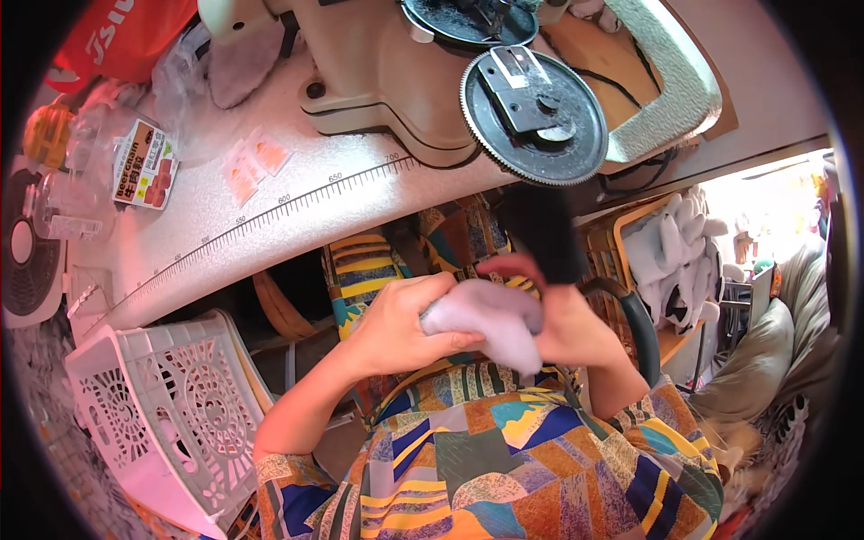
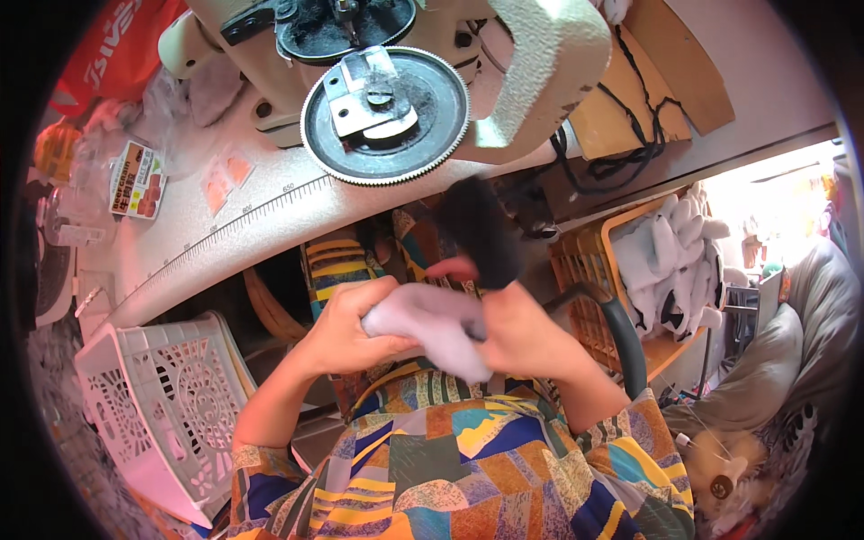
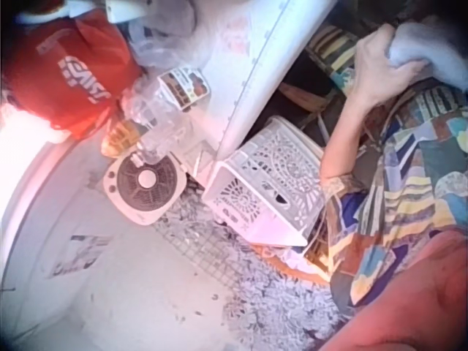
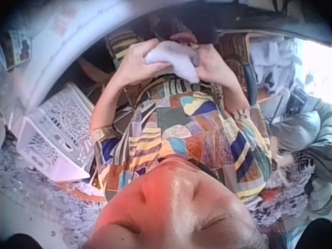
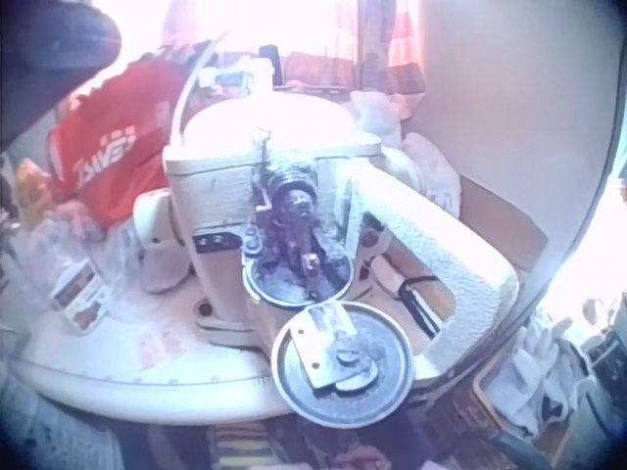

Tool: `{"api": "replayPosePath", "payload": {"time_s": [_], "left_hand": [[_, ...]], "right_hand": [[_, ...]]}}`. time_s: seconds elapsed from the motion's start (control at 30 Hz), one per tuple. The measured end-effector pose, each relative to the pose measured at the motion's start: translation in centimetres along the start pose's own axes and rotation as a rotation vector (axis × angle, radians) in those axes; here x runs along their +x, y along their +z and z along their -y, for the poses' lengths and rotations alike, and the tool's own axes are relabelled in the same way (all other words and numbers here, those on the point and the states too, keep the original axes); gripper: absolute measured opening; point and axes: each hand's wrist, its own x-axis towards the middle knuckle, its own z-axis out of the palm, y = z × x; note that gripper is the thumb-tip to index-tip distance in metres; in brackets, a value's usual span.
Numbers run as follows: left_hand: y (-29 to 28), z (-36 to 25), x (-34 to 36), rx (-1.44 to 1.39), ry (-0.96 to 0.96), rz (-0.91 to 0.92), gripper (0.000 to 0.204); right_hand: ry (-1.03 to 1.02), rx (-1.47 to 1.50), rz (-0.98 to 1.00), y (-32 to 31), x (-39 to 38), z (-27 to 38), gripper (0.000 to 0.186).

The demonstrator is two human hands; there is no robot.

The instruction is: Sewing and assembling fabric pieces to create a plush toy using a sewing machine.

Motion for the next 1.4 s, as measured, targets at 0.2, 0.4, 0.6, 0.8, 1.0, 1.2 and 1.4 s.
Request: {"api": "replayPosePath", "payload": {"time_s": [0.2, 0.4, 0.6, 0.8, 1.0, 1.2, 1.4], "left_hand": [[0.0, 0.5, -0.3, -0.298, -0.091, 0.024, 0.039], [-0.9, 1.0, -0.9, -0.823, -0.347, 0.005, 0.036], [-0.2, 1.2, -1.5, -0.831, -0.473, -0.164, 0.035], [0.5, 0.0, -1.3, -0.833, -0.417, -0.459, 0.030], [0.7, 0.4, -1.5, -0.917, -0.406, -0.544, 0.028], [1.4, 0.8, -1.1, 0.353, -0.122, -0.785, 0.041], [1.3, -5.2, -0.2, 0.837, 0.750, -0.119, 0.027]], "right_hand": [[0.159, 0.071, -0.112, 1.5, -0.4, -0.8, 0.053], [0.052, 0.374, -0.498, 1.8, -0.5, -1.6, 0.076], [0.051, 0.206, -0.312, 1.5, -0.7, -2.2, 0.086], [0.017, 0.110, -0.462, 2.9, -0.9, -2.5, 0.080], [0.213, 0.315, -0.451, 1.5, 0.4, -3.0, 0.085], [0.058, 0.424, -0.562, 1.5, 1.3, -0.5, 0.090], [0.172, 0.216, -0.466, 2.6, 0.9, 0.0, 0.066]]}}
